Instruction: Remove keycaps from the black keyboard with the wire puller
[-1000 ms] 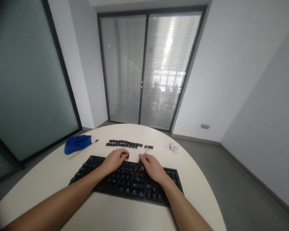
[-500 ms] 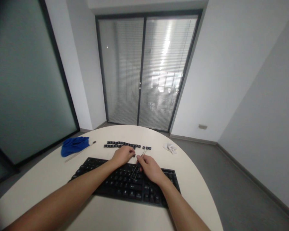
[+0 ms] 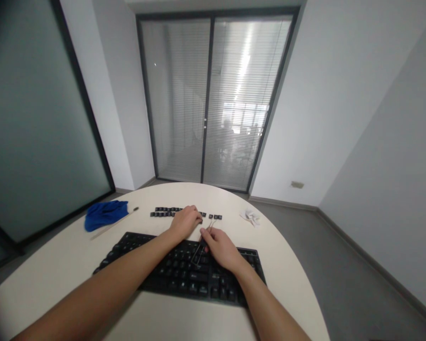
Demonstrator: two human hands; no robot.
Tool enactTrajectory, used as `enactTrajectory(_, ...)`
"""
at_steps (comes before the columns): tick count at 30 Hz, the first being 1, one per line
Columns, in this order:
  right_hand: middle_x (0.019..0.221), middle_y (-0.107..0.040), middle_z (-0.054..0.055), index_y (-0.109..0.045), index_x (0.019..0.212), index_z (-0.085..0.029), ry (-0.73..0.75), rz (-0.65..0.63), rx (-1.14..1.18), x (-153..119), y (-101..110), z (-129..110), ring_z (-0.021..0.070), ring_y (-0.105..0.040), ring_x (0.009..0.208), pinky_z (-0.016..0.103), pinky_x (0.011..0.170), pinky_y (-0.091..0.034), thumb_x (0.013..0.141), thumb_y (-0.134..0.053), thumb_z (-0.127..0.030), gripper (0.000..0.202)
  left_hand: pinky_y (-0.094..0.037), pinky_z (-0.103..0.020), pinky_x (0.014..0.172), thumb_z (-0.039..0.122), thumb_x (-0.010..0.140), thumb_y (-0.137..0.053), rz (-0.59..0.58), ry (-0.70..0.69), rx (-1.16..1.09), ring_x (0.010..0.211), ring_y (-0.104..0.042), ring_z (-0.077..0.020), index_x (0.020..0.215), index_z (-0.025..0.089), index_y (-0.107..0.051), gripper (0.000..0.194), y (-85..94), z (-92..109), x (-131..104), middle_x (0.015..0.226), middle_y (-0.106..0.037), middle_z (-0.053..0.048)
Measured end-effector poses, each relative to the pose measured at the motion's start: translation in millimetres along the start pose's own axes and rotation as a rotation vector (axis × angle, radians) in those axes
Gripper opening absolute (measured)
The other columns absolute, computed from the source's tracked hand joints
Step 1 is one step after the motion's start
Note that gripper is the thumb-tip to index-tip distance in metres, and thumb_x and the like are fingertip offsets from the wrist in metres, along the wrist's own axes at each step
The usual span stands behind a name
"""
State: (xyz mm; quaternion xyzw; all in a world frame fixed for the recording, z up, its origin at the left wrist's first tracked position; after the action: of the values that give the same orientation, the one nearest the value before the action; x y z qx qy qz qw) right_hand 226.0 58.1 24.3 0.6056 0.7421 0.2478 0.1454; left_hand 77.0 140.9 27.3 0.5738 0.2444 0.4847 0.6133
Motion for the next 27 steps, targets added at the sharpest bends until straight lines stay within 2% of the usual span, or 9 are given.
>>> enactTrajectory(10,0.058,-0.056,-0.002,-0.06,0.078,-0.017,0.012,-0.003,-0.003,0,0,-2,0.0129,-0.047,0.052,0.025,0.055,-0.038,0.093,-0.037,-0.06,0.051,-0.046,-0.035,0.083,0.021,0.092,-0.049,0.005,-0.001,0.035,0.104,-0.053,-0.0258,0.091,0.019,-0.073,0.024,-6.3,5,8,0.103,-0.061,-0.012)
enactTrajectory(15,0.058,-0.056,-0.002,-0.06,0.079,-0.017,0.011,-0.004,0.005,-1,1,-3,0.0131,-0.048,0.053,0.025,0.056,-0.038,0.093,-0.037,-0.06,0.051,-0.045,-0.035,0.086,0.018,0.092,-0.047,0.017,0.022,0.03,0.106,-0.051,-0.0249,0.094,0.019,-0.071,0.023,0.8,5,5,0.105,-0.061,-0.012)
enactTrajectory(18,0.056,-0.055,-0.002,-0.058,0.077,-0.017,0.002,-0.006,0.026,0,1,-3,0.0125,-0.047,0.049,0.025,0.054,-0.038,0.093,-0.036,-0.061,0.051,-0.045,-0.035,0.086,0.017,0.092,-0.045,0.041,0.042,0.009,0.107,-0.052,-0.0247,0.102,0.02,-0.067,0.024,10.1,6,0,0.109,-0.061,-0.011)
enactTrajectory(20,0.052,-0.054,-0.003,-0.056,0.077,-0.018,0.013,0.03,0.038,0,2,-5,0.0127,-0.047,0.048,0.025,0.054,-0.039,0.094,-0.034,-0.061,0.051,-0.045,-0.034,0.087,0.016,0.092,-0.044,0.058,0.071,-0.016,0.107,-0.053,-0.024,0.108,0.02,-0.064,0.026,16.7,7,-6,0.111,-0.061,-0.01)
enactTrajectory(25,0.053,-0.052,-0.002,-0.057,0.079,-0.019,0.084,0.267,-0.043,-3,12,-16,0.0152,-0.05,0.052,0.026,0.056,-0.04,0.094,-0.033,-0.06,0.049,-0.047,-0.029,0.083,0.013,0.087,-0.047,0.033,0.138,-0.116,0.096,-0.062,-0.0208,0.106,0.02,-0.061,0.024,23.4,10,-39,0.106,-0.067,-0.007)
enactTrajectory(27,0.054,-0.054,-0.001,-0.057,0.076,-0.02,0.113,0.29,-0.106,-5,14,-19,0.0159,-0.051,0.054,0.027,0.058,-0.04,0.094,-0.037,-0.057,0.046,-0.047,-0.03,0.083,0.013,0.085,-0.048,-0.008,0.127,-0.296,0.094,-0.063,-0.0206,0.106,0.02,-0.06,0.025,21.6,11,-58,0.103,-0.068,-0.006)
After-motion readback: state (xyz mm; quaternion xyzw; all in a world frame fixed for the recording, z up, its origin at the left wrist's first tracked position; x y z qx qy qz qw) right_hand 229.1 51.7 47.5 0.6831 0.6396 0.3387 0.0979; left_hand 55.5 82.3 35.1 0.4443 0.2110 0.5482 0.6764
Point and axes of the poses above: each hand's wrist, its own x-axis towards the middle knuckle, its own y-axis out of the back of the hand, z = x × y, the point moved 1 cm from there along x, towards the middle knuckle
